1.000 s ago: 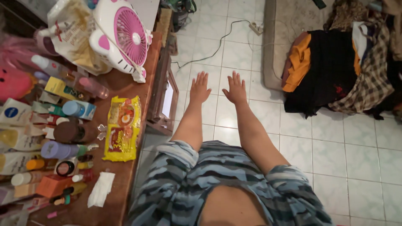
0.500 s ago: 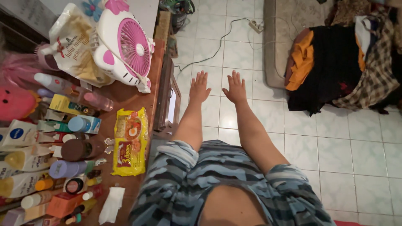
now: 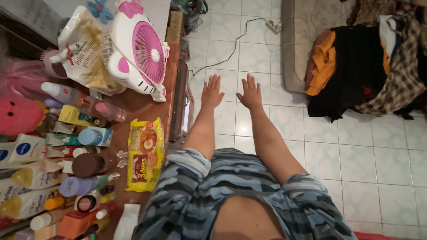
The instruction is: Organizing and picking up various pieces of clothing from the floor and furniture.
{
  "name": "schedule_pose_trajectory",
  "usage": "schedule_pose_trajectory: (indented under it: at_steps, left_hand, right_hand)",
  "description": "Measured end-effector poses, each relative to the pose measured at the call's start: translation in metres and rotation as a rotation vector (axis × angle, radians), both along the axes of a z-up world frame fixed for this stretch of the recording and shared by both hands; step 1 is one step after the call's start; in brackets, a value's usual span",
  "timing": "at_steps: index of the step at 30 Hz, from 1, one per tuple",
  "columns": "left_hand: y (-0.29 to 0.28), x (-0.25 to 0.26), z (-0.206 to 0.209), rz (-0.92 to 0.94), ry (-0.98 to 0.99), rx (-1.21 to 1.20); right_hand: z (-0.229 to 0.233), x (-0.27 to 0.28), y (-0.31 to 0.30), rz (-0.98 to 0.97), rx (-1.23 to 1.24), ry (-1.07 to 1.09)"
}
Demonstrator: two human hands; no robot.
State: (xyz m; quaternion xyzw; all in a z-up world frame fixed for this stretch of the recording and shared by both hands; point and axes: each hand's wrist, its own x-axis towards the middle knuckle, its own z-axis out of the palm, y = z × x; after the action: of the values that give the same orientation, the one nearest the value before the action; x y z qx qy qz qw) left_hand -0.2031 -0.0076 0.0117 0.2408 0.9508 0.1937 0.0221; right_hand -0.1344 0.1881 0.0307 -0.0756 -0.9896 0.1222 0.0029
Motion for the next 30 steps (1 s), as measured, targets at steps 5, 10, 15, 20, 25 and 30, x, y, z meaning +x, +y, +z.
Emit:
schedule_pose_trajectory:
  at_steps: [5, 10, 15, 20, 25, 30]
  left_hand:
    - [-0.006, -0.003, 0.002, -0.01, -0.008, -0.013]
    - [-0.01, -0.004, 0.005, -0.007, -0.025, -0.015]
    - [-0.016, -0.006, 0.002, -0.006, -0.026, -0.029]
    - [-0.021, -0.008, 0.003, -0.003, -0.027, -0.019]
    - [-0.024, -0.006, -0.001, -0.007, -0.005, -0.002]
    - [-0.021, -0.005, -0.004, -0.029, 0.007, -0.014]
  right_hand:
    - [0.0, -0.002, -0.007, -0.002, 0.012, 0.002]
    - [-0.002, -0.004, -0.011, -0.007, 0.017, 0.018]
    - [-0.004, -0.005, -0.016, 0.009, 0.032, 0.042]
    - [-0.002, -0.009, -0.021, 0.007, 0.028, 0.065]
    - [0.001, -0.01, -0.024, 0.001, 0.008, 0.066]
    - [-0.008, -0.013, -0.018, -0.003, 0.06, 0.102]
